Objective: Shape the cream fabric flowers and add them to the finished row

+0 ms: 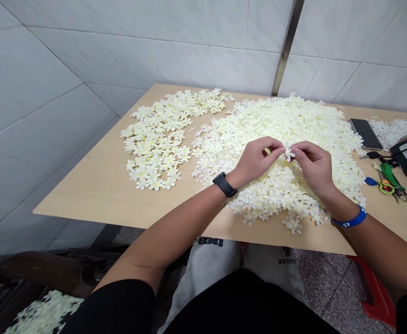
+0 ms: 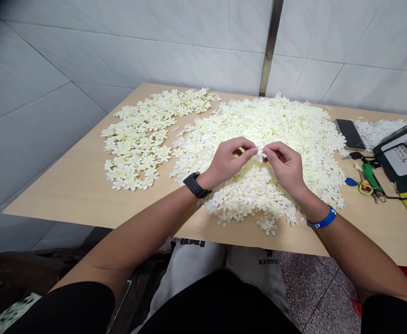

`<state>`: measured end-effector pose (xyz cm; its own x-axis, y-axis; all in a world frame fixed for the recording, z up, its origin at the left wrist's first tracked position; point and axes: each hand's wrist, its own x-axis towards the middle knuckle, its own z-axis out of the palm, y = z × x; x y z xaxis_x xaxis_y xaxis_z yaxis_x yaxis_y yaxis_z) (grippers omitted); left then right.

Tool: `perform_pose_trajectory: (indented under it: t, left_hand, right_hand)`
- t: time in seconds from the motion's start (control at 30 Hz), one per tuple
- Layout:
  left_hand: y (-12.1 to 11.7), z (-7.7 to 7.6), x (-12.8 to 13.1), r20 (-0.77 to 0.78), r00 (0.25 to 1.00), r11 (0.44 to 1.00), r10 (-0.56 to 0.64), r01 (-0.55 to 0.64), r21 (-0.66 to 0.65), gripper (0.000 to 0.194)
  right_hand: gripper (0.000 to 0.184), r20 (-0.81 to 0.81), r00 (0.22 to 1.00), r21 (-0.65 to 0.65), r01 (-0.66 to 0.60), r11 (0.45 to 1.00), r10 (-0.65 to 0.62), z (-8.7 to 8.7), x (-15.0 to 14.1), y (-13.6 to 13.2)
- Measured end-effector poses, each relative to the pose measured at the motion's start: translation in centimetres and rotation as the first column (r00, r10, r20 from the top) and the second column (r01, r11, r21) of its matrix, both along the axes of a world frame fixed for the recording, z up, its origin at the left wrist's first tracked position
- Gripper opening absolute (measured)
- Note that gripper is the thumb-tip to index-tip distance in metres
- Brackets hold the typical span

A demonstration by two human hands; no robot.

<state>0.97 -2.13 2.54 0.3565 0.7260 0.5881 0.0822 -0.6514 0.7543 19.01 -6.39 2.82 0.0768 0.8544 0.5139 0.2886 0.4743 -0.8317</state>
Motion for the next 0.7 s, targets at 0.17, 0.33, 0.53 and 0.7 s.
perform_pose_trajectory:
  t: [0.17, 0.33, 0.53, 0.7]
  left_hand:
    - [-0.2, -0.1, 0.1, 0.005, 1.000, 0.999, -0.030, 0.030, -0.045, 0.014]
    - [-0.2, -0.5, 0.2, -0.013, 1.000, 1.000, -0.005, 0.005, -0.004, 0.012]
    - [-0.3, -0.4, 0.4, -0.081, 0.994, 0.994, -0.067, 0.059, -0.097, 0.017]
    - [-0.5, 0.0, 0.3, -0.127, 0.985, 0.991, -0.115, 0.104, -0.085, 0.027]
  right_hand:
    - [0.021, 0.011, 1.000, 0.012, -0.005, 1.000, 0.005, -0.3, 0.2, 0.0]
    - [0.014, 0.001, 1.000, -0.006, -0.018, 1.000, 0.018, -0.7, 0.2, -0.1]
    - [0.012, 0.092, 0.995, 0.037, 0.029, 0.999, -0.032, -1.2, 0.5, 0.0]
    - [0.006, 0.166, 0.972, 0.228, 0.124, 0.966, -0.164, -1.4, 1.1, 0.4]
